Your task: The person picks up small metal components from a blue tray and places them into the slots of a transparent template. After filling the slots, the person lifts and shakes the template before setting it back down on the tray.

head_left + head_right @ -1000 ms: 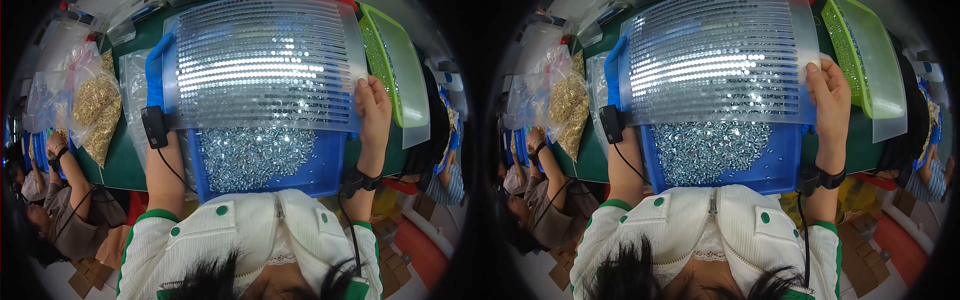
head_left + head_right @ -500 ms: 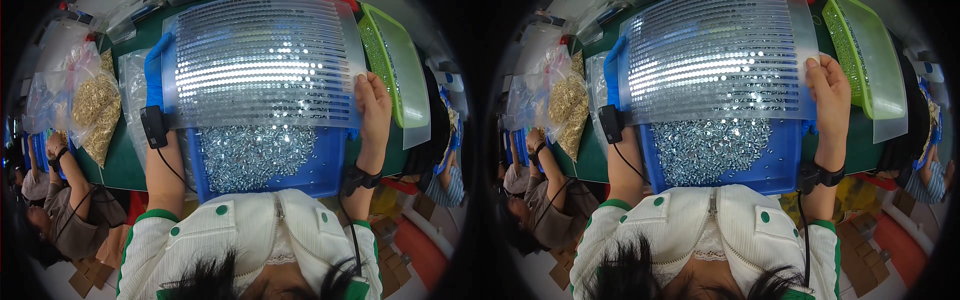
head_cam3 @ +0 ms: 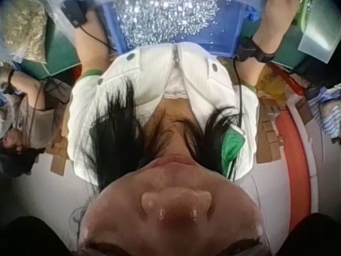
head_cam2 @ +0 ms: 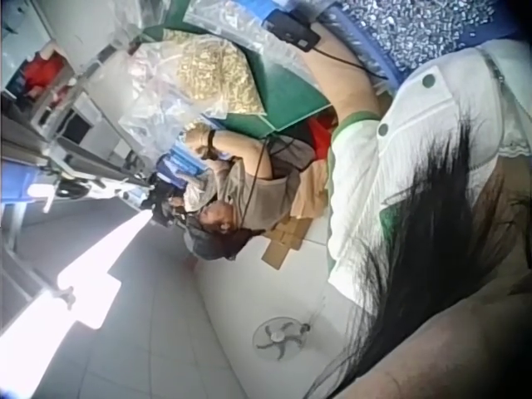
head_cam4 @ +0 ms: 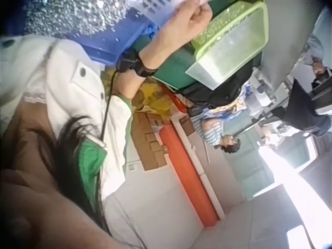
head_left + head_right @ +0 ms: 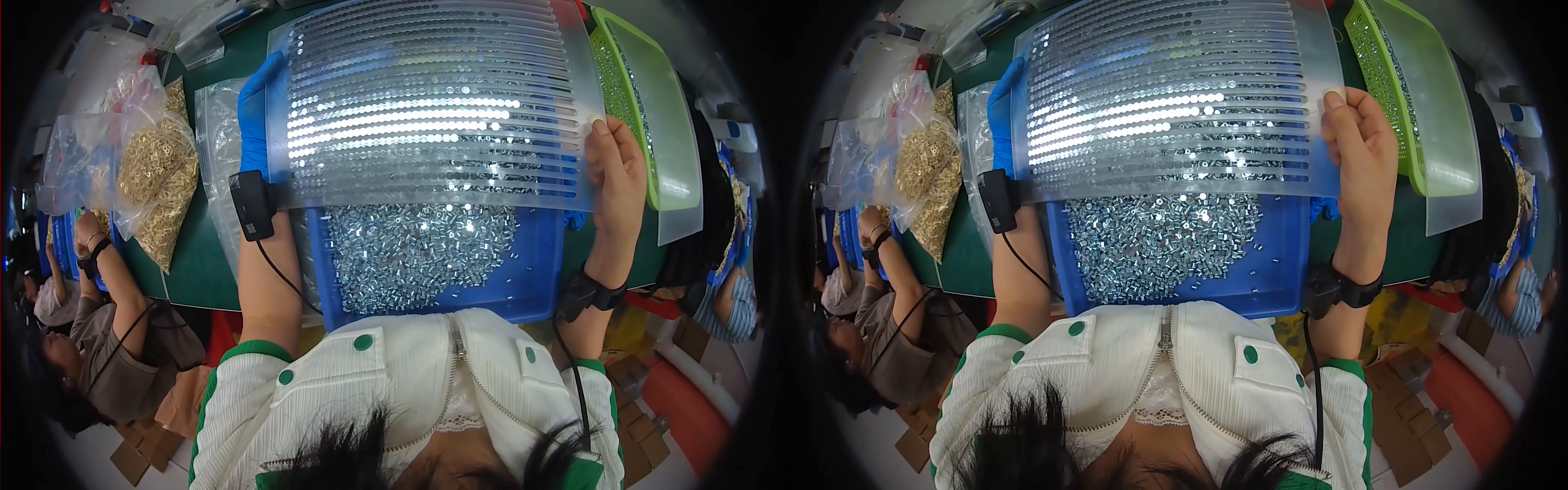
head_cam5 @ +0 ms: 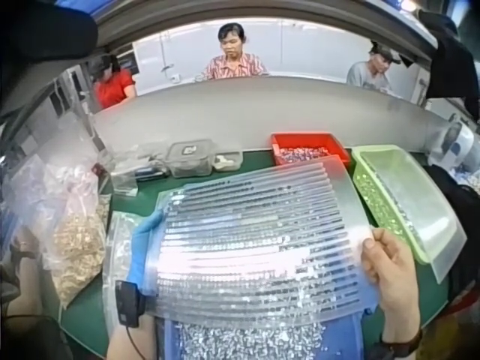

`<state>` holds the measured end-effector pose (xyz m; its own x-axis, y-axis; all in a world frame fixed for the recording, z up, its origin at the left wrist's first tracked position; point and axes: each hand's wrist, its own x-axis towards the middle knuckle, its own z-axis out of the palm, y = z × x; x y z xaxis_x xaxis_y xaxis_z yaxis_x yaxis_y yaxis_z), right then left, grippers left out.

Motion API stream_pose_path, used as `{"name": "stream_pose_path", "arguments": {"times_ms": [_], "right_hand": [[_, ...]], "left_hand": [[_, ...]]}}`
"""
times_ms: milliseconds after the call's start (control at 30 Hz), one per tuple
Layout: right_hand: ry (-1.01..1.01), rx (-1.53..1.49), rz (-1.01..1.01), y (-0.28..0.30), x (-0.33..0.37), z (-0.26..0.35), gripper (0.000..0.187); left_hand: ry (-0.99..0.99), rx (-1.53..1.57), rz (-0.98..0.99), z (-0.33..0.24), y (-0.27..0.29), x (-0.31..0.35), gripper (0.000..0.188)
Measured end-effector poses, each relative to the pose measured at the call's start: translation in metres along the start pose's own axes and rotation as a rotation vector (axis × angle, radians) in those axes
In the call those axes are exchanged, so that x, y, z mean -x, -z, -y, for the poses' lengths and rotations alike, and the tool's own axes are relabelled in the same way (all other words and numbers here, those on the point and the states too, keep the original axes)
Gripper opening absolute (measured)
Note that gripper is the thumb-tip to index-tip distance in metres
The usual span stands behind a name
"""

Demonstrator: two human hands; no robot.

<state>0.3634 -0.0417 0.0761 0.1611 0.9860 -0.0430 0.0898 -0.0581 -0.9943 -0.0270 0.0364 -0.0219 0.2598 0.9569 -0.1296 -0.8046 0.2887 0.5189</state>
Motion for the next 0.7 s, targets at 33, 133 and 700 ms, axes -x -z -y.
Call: {"name": "stream_pose_path", "arguments": {"times_ms": [33, 133, 700], "right_hand": [[0.007, -0.002, 0.006, 0.0, 0.0, -0.001, 0.018], [0.006, -0.003, 0.007, 0.0, -0.001, -0.002, 0.018], [0.021, -0.034, -0.001, 0.005, 0.0, 0.003, 0.025]], "left_hand": [[-0.004, 0.013, 0.039, 0.001, 0.0, 0.0, 0.037], [-0.013, 0.037, 0.115, 0.003, -0.006, 0.002, 0.036], [-0.002, 0.117, 0.118, 0.005, -0.007, 0.0, 0.041]]}}
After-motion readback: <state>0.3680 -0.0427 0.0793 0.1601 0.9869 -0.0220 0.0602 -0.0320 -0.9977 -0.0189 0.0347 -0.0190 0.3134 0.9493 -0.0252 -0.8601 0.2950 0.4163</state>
